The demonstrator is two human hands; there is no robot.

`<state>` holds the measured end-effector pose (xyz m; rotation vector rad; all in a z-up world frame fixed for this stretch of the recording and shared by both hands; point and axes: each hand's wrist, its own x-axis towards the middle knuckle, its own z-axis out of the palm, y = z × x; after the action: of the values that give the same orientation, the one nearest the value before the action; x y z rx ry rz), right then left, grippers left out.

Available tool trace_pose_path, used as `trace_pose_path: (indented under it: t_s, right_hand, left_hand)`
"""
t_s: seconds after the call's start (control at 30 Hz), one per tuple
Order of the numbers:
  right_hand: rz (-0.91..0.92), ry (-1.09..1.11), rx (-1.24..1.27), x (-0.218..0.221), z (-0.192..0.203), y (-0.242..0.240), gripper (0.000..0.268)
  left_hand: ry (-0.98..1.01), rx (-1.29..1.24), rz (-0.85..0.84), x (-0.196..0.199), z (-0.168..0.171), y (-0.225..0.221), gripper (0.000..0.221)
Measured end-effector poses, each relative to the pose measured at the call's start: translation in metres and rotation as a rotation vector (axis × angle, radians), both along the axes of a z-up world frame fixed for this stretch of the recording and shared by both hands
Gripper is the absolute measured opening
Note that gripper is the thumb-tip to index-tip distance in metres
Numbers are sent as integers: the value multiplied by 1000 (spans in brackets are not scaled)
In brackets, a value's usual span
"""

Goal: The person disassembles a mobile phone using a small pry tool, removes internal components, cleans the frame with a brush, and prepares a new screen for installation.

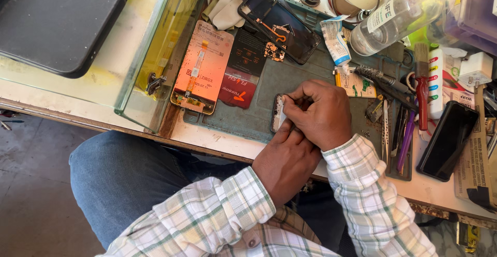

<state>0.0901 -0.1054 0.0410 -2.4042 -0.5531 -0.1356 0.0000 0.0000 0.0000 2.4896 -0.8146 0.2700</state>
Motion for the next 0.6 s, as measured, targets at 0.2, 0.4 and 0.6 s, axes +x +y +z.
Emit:
trace_pose_path:
  t_s: [0.2, 0.4, 0.6]
  right_hand:
    - [-76, -10, 7, -4, 0, 3, 18]
    - [-67, -13, 31, -7, 1, 4, 15]
    - [-43, 30, 61, -9, 3, 2, 16]
  left_hand:
    - [-32, 6, 16, 0, 1, 0, 33]
    - [-76, -25, 20, 0, 1, 2, 31]
    - [-44, -24, 5, -1, 0, 2, 28]
